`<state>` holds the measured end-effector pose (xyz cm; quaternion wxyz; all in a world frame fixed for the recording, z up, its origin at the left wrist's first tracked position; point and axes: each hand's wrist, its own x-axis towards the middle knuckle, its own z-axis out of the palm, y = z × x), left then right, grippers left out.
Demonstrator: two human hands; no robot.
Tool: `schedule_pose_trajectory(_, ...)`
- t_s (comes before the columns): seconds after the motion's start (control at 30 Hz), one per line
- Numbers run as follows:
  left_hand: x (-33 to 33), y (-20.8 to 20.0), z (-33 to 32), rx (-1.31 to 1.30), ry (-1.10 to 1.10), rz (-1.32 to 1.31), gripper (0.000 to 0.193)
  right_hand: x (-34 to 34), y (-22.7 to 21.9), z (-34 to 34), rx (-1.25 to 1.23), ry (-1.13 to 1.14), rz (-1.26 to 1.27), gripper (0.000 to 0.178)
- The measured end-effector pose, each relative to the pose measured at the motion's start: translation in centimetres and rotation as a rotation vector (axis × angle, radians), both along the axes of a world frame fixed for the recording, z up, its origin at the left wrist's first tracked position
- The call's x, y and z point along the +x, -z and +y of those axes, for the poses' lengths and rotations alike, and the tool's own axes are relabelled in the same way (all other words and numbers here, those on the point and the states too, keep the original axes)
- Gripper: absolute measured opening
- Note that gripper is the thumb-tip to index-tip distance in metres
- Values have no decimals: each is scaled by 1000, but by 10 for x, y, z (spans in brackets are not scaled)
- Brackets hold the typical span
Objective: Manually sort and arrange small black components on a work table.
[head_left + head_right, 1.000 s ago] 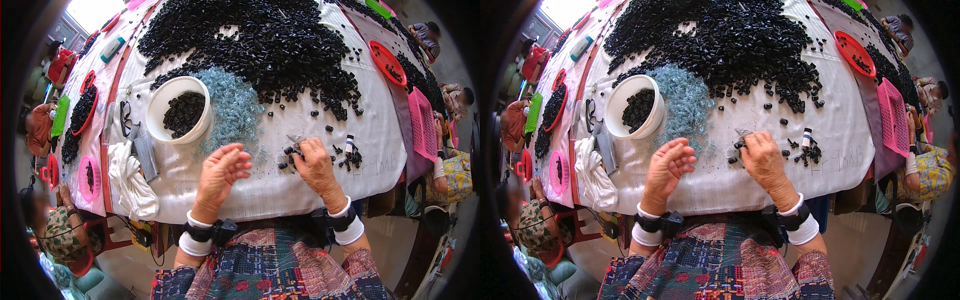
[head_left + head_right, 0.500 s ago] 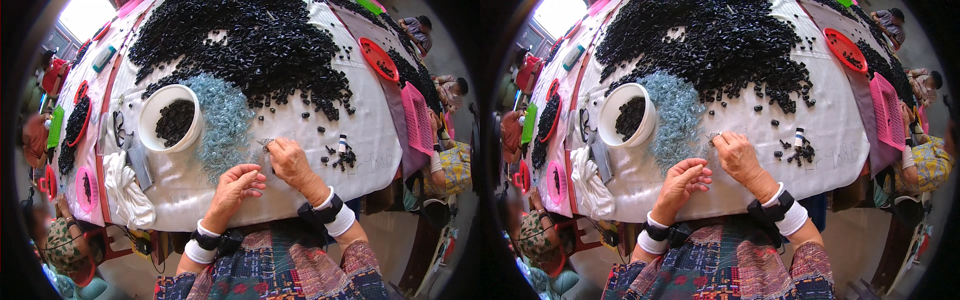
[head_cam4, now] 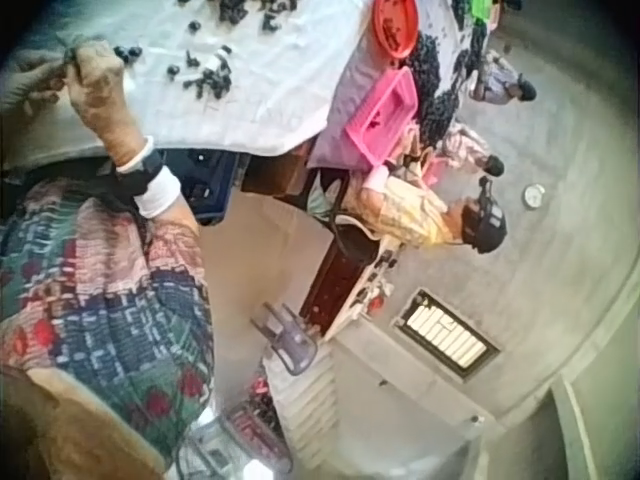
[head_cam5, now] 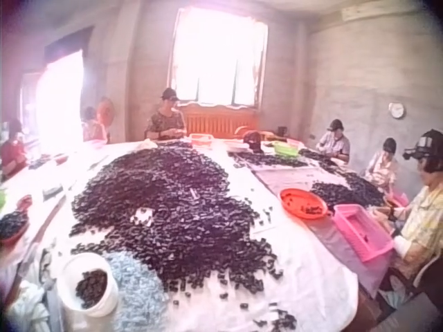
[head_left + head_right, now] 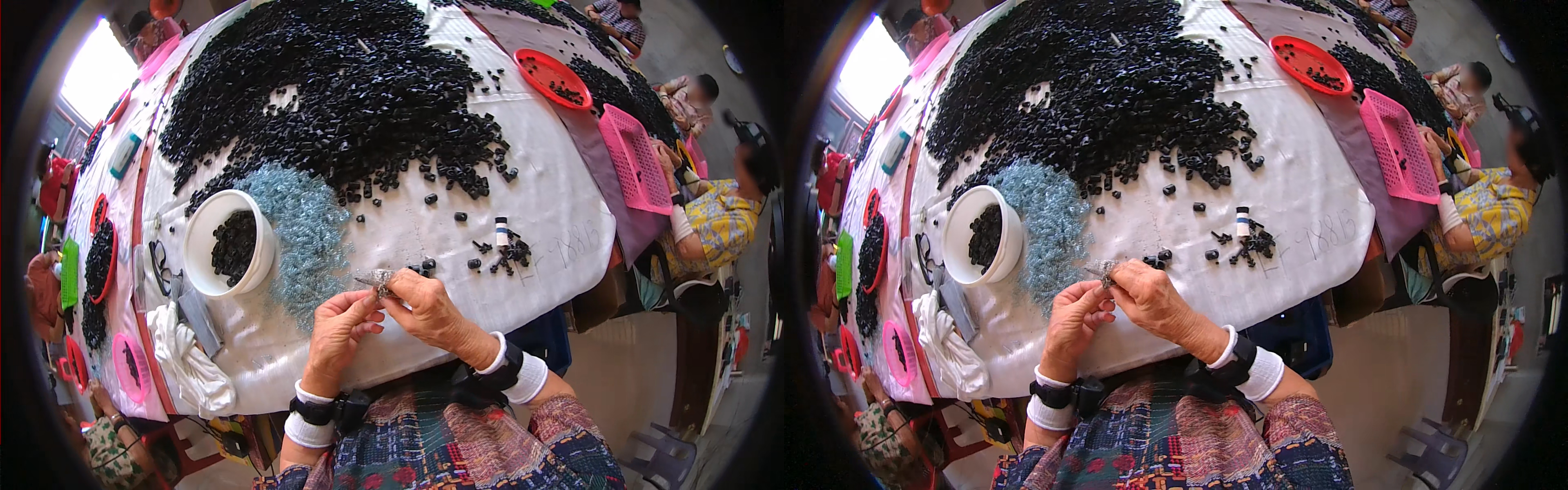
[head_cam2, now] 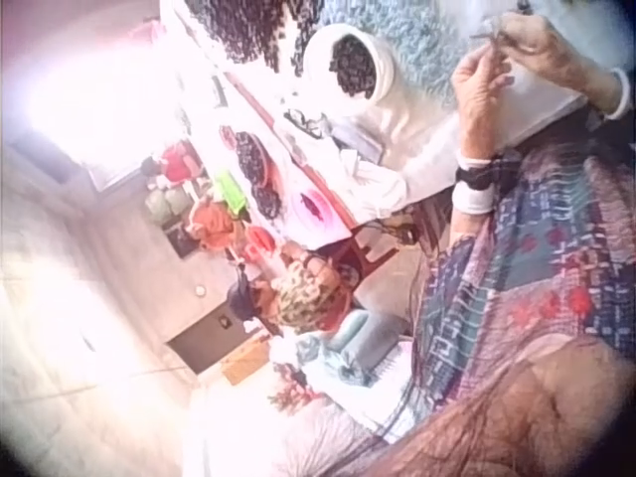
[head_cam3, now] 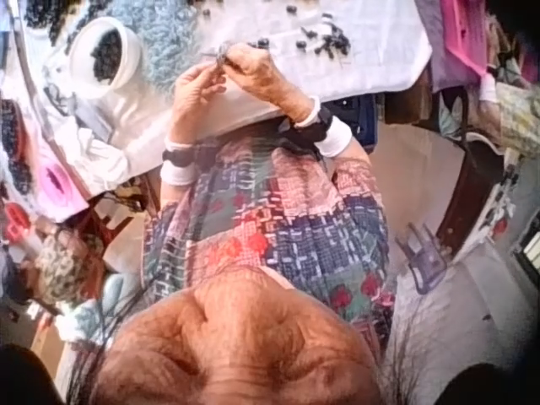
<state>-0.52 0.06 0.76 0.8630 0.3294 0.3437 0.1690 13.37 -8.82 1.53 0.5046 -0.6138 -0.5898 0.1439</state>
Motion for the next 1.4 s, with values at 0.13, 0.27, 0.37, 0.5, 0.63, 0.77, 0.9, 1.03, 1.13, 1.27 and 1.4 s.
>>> schedule_pose_trajectory(0.13,-1,5,1,70,37,38,21,-2,2,-1,52,86,56,8)
schedule_pose_trajectory(0.27,7,-3,2,104,41,62,23,-2,3,-2,-79,156,281,9)
schedule_pose_trajectory(0.37,4,-1,4,54,85,8,25,0,5,-2,-58,105,378,12)
schedule_pose_trajectory(0.5,10,-2,4,60,101,58,23,5,2,-6,-124,33,630,11)
schedule_pose_trajectory(0.63,17,-2,1,67,130,7,25,7,8,-7,-135,87,748,16)
schedule_pose_trajectory(0.77,15,2,4,144,184,4,31,6,8,-5,-144,78,797,17)
schedule_pose_trajectory(0.9,24,-10,-3,211,71,9,16,7,5,-4,-136,126,949,17)
schedule_pose_trajectory(1.03,23,-8,1,380,64,52,15,8,2,-4,-166,173,927,16)
schedule_pose_trajectory(1.13,24,-8,1,433,76,59,16,7,1,-3,-156,176,944,15)
schedule_pose_trajectory(1.27,24,-7,2,394,145,60,16,8,6,-2,-148,176,915,15)
schedule_pose_trajectory(1.4,23,-4,4,375,196,82,18,11,5,-2,-145,113,935,19)
